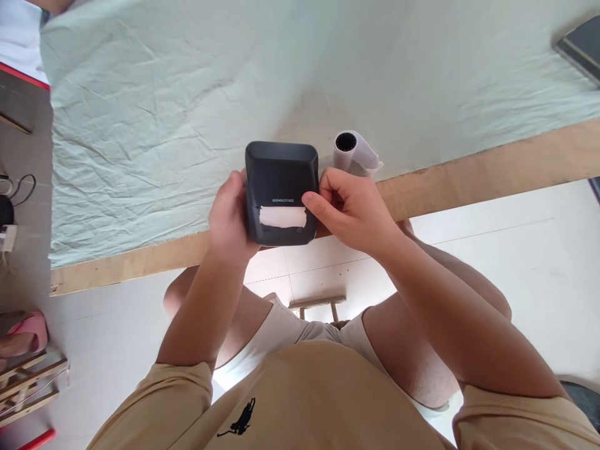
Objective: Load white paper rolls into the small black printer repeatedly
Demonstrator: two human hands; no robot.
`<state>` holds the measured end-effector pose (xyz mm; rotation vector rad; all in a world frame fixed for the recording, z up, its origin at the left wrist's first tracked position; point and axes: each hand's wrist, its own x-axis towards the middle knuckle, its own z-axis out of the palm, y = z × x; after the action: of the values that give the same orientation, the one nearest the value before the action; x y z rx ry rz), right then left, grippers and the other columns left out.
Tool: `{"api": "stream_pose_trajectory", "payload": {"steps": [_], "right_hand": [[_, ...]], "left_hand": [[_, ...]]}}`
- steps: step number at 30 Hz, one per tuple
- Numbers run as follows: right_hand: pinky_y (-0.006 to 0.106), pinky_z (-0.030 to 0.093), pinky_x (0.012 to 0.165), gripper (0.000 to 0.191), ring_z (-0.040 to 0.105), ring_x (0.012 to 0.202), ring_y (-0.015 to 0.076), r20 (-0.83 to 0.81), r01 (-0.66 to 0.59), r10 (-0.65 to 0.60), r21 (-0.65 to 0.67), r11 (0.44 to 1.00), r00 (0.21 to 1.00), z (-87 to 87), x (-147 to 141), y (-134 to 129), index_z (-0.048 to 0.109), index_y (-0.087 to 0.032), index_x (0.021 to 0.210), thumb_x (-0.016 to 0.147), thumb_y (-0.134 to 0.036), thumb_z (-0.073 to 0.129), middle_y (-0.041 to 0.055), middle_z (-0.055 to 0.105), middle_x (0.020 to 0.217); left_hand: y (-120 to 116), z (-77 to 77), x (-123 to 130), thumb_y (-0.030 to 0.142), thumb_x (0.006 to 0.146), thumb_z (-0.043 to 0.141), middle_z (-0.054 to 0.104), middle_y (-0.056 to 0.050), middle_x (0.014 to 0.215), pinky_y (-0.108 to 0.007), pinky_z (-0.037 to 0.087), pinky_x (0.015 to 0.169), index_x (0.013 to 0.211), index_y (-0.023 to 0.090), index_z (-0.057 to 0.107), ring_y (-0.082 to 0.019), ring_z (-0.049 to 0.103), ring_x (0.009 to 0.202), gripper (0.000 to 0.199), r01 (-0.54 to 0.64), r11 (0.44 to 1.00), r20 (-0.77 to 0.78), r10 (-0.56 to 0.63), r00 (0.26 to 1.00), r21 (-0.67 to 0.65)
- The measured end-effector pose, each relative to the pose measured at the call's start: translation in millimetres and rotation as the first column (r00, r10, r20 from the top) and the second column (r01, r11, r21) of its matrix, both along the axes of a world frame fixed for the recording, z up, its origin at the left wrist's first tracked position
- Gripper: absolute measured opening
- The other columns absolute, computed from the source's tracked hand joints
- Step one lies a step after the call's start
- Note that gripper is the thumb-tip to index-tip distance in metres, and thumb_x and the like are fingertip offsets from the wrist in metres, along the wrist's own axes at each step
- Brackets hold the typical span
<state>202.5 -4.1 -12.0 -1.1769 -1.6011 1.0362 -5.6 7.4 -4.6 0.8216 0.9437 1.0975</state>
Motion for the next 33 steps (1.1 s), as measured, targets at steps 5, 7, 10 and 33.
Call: {"api": "stream_pose_trajectory", "payload": {"steps": [5, 7, 10, 33], "right_hand": [[0.026, 0.034, 0.042, 0.046, 0.045, 0.049, 0.0112, -0.039, 0.004, -0.003, 0.047, 0.999, 0.999, -12.8, 5, -2, 0.045, -0.028, 0.083, 0.106, -0.059, 0.071, -0.0063, 0.053, 0.064], [0.025, 0.037, 0.042, 0.043, 0.047, 0.049, 0.0110, -0.054, 0.001, 0.001, 0.044, 0.999, 0.999, -13.0, 5, -2, 0.045, -0.029, 0.086, 0.103, -0.056, 0.074, -0.0064, 0.056, 0.067], [0.024, 0.039, 0.042, 0.039, 0.051, 0.050, 0.0103, -0.050, -0.009, 0.013, 0.082, 0.997, 0.999, -13.3, 3, -1, 0.047, -0.029, 0.089, 0.097, -0.047, 0.080, -0.0067, 0.060, 0.071], [0.034, 0.038, 0.053, 0.008, 0.058, 0.055, 0.0141, 0.326, 0.130, -0.363, 0.563, 0.817, 0.873, 35.4, -16, 14, 0.071, -0.029, 0.093, 0.096, -0.022, 0.074, -0.0039, 0.073, 0.074]], "left_hand": [[4, -9.6, -1, 0.061, 0.106, 0.068, 0.080, -0.003, 0.094, -0.050, 0.070, 0.113, 0.093, 0.026, 0.072, -0.034, 0.077, 0.140, 0.037, -0.099, 0.995, 0.024, 0.100, 0.995, -0.020], [4, -12.8, -2, 0.062, 0.105, 0.070, 0.080, -0.004, 0.096, -0.049, 0.069, 0.114, 0.095, 0.026, 0.073, -0.034, 0.077, 0.139, 0.037, -0.111, 0.994, 0.016, 0.111, 0.994, 0.020], [3, -12.3, -1, 0.063, 0.105, 0.071, 0.078, -0.004, 0.094, -0.048, 0.069, 0.112, 0.093, 0.026, 0.072, -0.033, 0.078, 0.134, 0.039, -0.128, 0.990, -0.017, 0.129, 0.992, 0.056], [-1, -1.4, 5, 0.073, 0.094, 0.082, 0.081, -0.007, 0.110, -0.050, 0.070, 0.109, 0.104, 0.026, 0.072, -0.040, 0.072, 0.146, 0.049, -0.022, 0.998, 0.002, 0.022, 1.000, 0.050]]}}
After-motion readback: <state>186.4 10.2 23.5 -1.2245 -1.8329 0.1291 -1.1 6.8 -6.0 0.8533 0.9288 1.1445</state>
